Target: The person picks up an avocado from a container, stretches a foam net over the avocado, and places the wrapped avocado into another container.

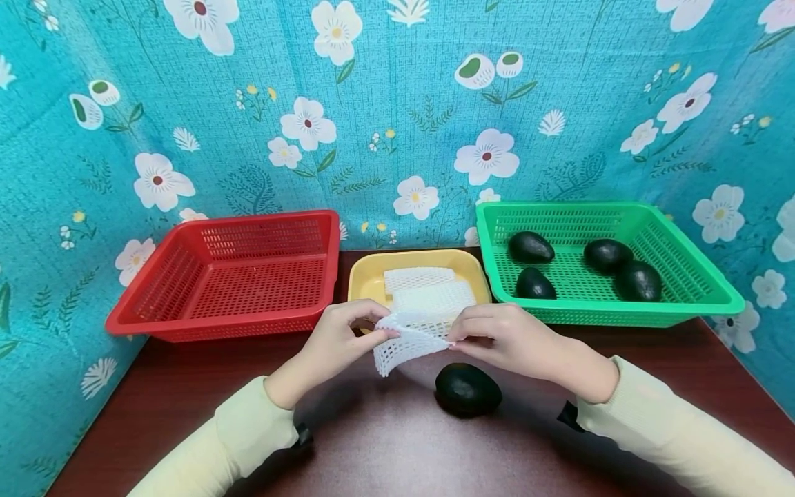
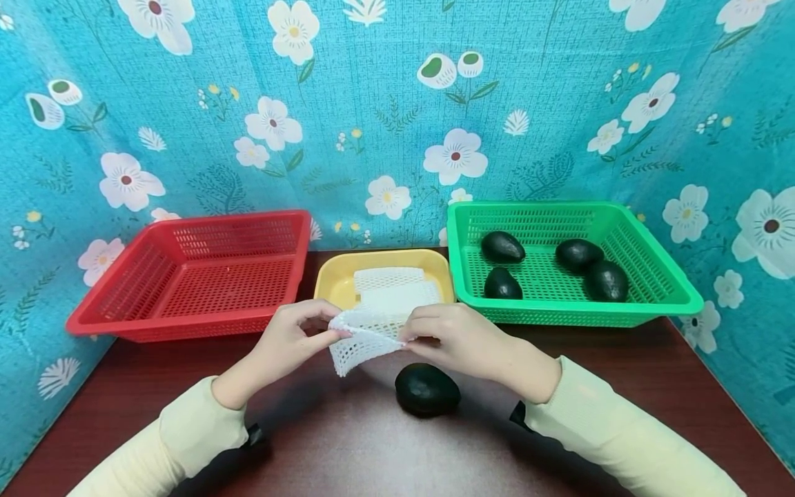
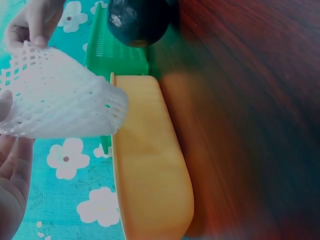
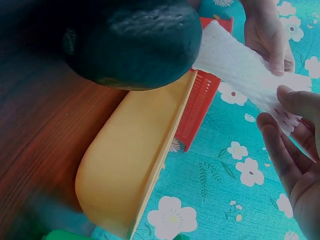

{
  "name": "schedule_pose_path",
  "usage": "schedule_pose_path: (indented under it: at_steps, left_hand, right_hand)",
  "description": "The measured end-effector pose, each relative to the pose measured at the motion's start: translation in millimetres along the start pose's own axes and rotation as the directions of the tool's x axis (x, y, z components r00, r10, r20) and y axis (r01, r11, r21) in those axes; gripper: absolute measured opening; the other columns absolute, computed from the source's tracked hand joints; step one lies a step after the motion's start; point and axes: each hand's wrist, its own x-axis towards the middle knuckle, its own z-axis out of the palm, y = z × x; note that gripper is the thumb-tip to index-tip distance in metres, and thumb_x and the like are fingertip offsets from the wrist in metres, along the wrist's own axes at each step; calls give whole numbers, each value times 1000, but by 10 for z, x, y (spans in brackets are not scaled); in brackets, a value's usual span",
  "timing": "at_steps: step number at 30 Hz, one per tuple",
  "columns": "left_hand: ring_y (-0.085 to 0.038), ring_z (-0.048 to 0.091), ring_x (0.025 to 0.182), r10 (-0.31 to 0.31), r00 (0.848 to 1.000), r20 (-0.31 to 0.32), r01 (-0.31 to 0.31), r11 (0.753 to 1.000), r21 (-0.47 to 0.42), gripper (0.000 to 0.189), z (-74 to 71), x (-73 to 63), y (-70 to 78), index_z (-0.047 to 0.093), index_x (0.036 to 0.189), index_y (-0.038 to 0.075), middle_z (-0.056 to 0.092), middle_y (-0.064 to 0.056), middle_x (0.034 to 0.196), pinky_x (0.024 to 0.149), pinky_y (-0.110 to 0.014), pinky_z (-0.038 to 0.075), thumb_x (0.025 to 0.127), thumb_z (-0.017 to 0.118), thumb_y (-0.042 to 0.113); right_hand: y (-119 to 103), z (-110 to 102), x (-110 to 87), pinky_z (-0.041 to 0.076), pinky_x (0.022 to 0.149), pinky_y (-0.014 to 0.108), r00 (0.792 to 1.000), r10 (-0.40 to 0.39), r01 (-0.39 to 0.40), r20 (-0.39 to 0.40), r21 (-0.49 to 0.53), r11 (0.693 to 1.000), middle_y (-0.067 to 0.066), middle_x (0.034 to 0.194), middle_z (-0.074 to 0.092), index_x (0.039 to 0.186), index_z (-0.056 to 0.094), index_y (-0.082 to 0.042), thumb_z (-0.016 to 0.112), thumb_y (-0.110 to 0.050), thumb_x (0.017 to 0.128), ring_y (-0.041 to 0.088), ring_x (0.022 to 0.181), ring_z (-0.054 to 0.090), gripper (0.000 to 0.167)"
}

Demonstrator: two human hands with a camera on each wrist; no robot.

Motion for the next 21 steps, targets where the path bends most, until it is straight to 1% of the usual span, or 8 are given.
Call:
schedule_pose_path:
  at_steps: [4, 7, 11, 14, 16, 17, 19, 21]
  left_hand:
    - [-13, 68, 80, 4, 1000, -7, -4, 1000, 6, 19, -3, -15, -3, 75, 98, 4, 75, -3, 95, 74, -33, 61, 82, 85, 0]
    - [-13, 68, 81, 8, 1000, 6, -8, 1000, -6, 20, 11, -22, 2, 76, 98, 4, 75, -3, 96, 74, -34, 61, 82, 85, 0]
    - [-14, 71, 86, 12, 999, 46, -10, 999, -44, 25, 31, -20, 15, 76, 104, 4, 75, -4, 99, 78, -35, 61, 81, 86, 1]
    - [-15, 71, 98, 1, 994, 105, 8, 996, -90, 37, 24, -14, 28, 74, 114, 5, 73, -4, 109, 85, -35, 59, 80, 88, 3]
    - [-16, 69, 108, -13, 988, 156, 33, 992, -123, 47, 14, -14, 31, 71, 123, 5, 71, -3, 119, 90, -34, 57, 80, 88, 5]
    - [-17, 67, 112, -24, 983, 184, 51, 989, -140, 52, 9, -12, 32, 69, 128, 6, 70, -3, 123, 92, -35, 56, 80, 88, 6]
    - [-18, 64, 118, -43, 972, 230, 82, 983, -162, 59, 3, -11, 32, 65, 135, 6, 67, -3, 131, 95, -35, 55, 81, 87, 7]
    - [-18, 63, 120, -52, 961, 273, 107, 976, -190, 63, 4, -10, 26, 61, 140, 6, 65, -4, 135, 96, -35, 54, 82, 86, 8]
  right_hand:
    - [11, 3, -34, 56, 73, 22, 1000, -1, 1, 12, -2, 1000, -3, 94, 72, 96, 76, -11, 73, -18, 97, 9, 82, 67, 8]
    - [14, 12, -31, 56, 73, 21, 1000, -3, 3, 9, 4, 1000, -4, 94, 71, 97, 75, -11, 72, -19, 98, 9, 82, 66, 9]
    - [6, 18, 13, 55, 75, 20, 1000, -9, 9, -1, -2, 1000, -6, 97, 71, 98, 75, -12, 54, -35, 106, 7, 85, 66, 33]
    - [-5, 15, 55, 56, 77, 21, 999, -49, 50, -16, 2, 999, -4, 100, 72, 101, 75, -11, 56, -29, 105, 10, 89, 68, 26]
    - [-15, 11, 83, 57, 79, 23, 996, -81, 81, -29, 1, 997, -1, 102, 73, 103, 74, -10, 68, -15, 100, 12, 91, 69, 8]
    - [-19, 10, 94, 58, 80, 25, 995, -96, 96, -34, -1, 995, 0, 103, 73, 103, 74, -9, 73, -7, 95, 14, 92, 70, 8]
    - [-26, 8, 110, 58, 81, 26, 994, -108, 108, -36, -3, 994, 1, 104, 74, 104, 74, -9, 81, 4, 83, 15, 94, 70, 26]
    - [-30, 6, 124, 58, 82, 26, 992, -120, 120, -34, -3, 993, 3, 105, 74, 104, 73, -9, 84, 12, 72, 16, 95, 71, 40]
